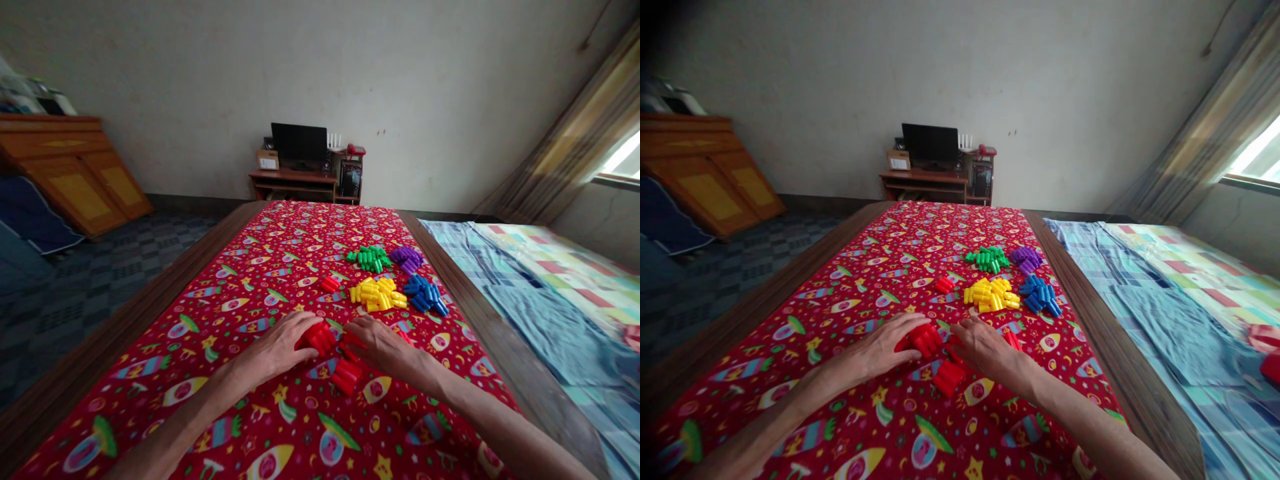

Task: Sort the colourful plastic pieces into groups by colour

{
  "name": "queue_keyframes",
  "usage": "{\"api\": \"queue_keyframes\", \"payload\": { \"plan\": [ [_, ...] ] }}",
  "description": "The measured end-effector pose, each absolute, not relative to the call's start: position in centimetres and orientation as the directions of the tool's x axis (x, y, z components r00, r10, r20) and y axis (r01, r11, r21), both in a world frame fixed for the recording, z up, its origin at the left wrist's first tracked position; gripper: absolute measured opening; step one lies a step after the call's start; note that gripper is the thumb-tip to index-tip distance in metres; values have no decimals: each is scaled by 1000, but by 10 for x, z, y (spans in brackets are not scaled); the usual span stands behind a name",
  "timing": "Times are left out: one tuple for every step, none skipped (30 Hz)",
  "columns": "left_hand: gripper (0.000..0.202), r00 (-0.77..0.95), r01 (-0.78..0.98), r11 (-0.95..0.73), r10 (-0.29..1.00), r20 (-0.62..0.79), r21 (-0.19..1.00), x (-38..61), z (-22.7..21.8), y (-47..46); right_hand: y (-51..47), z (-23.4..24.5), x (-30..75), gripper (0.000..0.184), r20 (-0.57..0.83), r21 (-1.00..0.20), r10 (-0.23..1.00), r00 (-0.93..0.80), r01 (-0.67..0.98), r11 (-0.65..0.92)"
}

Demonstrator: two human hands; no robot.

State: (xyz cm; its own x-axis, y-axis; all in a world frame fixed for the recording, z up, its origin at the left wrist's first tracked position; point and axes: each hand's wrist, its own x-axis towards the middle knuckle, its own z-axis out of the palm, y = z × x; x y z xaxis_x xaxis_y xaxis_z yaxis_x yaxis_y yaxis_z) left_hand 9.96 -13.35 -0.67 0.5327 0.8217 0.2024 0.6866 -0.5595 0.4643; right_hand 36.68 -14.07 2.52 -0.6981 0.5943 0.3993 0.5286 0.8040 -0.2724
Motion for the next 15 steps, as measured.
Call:
{"api": "queue_keyframes", "payload": {
  "plan": [
    [54,536,690,-558,822,193,462,97,-7,-137,-144,28,371,15,403,-295,607,-685,531,795],
    [56,538,693,-556,822,185,459,95,-7,-140,-146,31,377,17,410,-321,621,-668,532,783],
    [57,539,695,-555,823,178,457,94,-7,-142,-147,34,384,18,420,-345,640,-643,539,768],
    [59,538,699,-553,824,175,454,95,-6,-144,-147,36,392,20,432,-367,665,-609,555,747],
    [60,536,702,-553,825,178,450,96,-4,-145,-147,38,402,21,442,-386,697,-565,582,716],
    [62,539,701,-558,823,182,444,99,-2,-145,-146,39,413,22,444,-402,737,-509,622,672],
    [64,546,698,-567,817,187,438,102,0,-145,-146,38,425,23,439,-411,780,-445,672,615],
    [64,560,691,-581,806,189,430,105,1,-144,-147,37,437,24,430,-412,818,-381,724,554],
    [63,582,680,-601,791,190,419,109,3,-143,-149,34,449,26,424,-403,845,-327,767,499],
    [59,607,665,-626,771,193,407,112,4,-141,-152,30,460,27,430,-385,855,-288,798,463],
    [55,633,646,-651,749,197,397,117,5,-138,-156,25,470,28,447,-361,853,-268,818,447],
    [51,654,628,-673,729,203,391,121,6,-134,-159,19,479,29,466,-334,844,-265,831,445],
    [49,670,610,-690,712,211,390,126,7,-129,-163,13,486,29,481,-310,835,-268,839,448],
    [49,681,593,-703,698,220,394,131,8,-123,-166,8,491,29,486,-292,830,-273,845,449],
    [49,688,579,-710,689,228,402,137,10,-117,-169,3,495,29,482,-279,831,-279,850,447]
  ]
}}
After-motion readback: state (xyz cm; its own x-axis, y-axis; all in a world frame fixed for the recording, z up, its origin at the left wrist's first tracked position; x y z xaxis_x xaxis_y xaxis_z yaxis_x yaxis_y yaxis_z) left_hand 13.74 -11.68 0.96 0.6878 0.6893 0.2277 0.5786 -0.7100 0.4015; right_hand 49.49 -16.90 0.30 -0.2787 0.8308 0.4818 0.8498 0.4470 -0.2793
